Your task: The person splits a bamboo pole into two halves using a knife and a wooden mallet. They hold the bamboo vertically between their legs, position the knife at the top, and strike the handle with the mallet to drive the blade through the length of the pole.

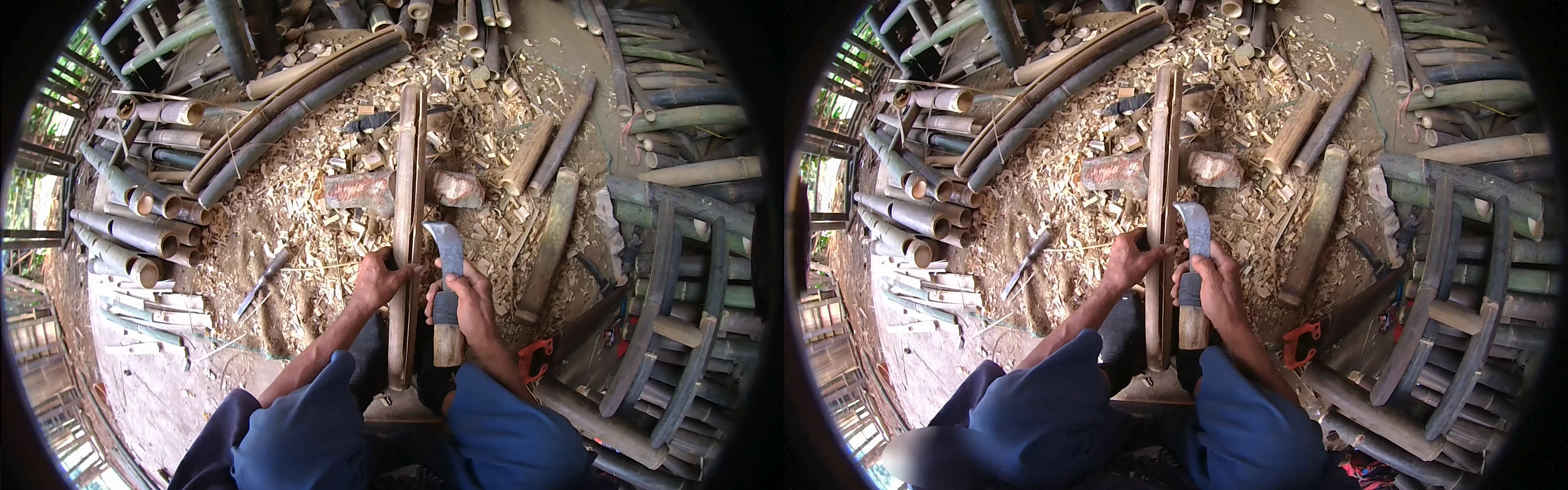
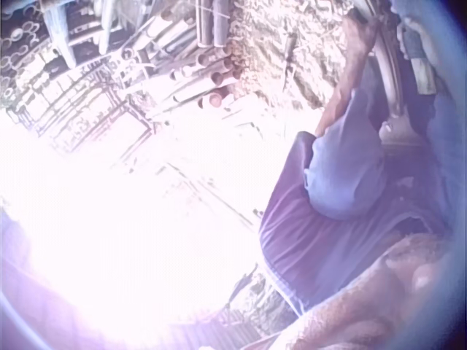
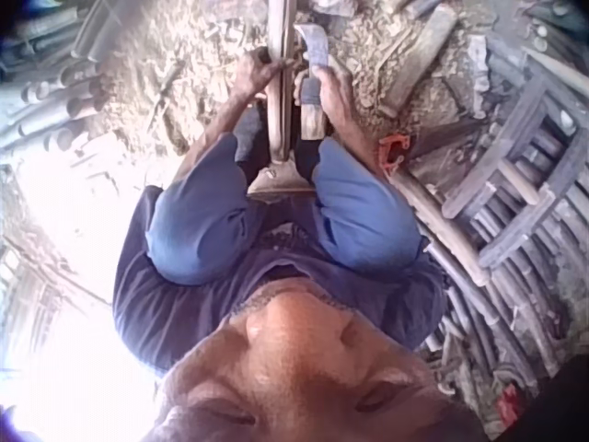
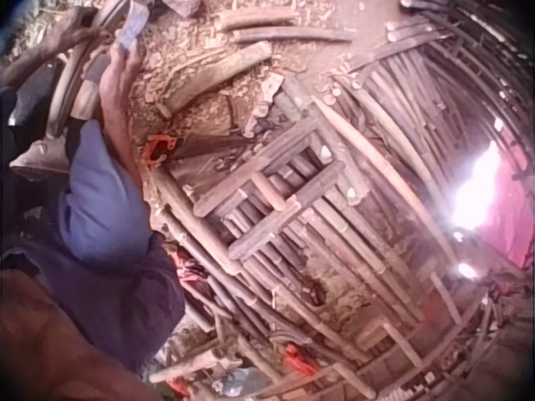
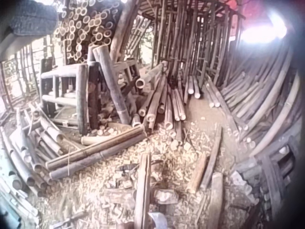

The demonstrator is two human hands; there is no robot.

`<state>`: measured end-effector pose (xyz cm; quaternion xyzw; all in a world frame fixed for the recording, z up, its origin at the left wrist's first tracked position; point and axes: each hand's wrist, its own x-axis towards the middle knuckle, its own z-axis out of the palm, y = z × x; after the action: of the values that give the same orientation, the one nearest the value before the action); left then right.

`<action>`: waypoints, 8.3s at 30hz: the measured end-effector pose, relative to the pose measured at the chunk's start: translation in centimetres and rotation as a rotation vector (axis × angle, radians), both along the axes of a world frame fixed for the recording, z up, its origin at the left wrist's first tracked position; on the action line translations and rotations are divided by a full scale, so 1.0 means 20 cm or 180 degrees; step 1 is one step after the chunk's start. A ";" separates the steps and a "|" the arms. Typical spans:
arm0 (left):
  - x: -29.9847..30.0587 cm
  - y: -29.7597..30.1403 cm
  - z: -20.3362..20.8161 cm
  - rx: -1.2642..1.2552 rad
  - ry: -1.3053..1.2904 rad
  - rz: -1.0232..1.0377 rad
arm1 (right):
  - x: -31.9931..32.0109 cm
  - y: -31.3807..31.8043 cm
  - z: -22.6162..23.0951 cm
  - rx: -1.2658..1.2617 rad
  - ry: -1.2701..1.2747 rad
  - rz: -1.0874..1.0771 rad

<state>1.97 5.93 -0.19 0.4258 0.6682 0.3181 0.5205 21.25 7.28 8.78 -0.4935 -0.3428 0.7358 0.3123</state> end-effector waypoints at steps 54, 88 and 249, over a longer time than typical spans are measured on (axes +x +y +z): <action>-0.03 0.02 -0.06 0.0168 -0.0938 -0.0117 | 0.01 0.07 -0.03 0.0406 -0.0571 0.0590; 0.18 -0.03 -0.12 -0.0024 0.0939 -0.0264 | -0.18 0.04 -0.10 0.2292 -0.3398 0.1005; 0.02 0.41 0.32 0.1414 0.0204 -0.0734 | 0.38 0.09 0.10 0.0683 -0.0577 -0.1308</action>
<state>2.31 14.22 6.17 0.6130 0.5451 0.3820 0.4256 28.94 9.03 10.82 -0.5809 -0.3379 0.5691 0.4739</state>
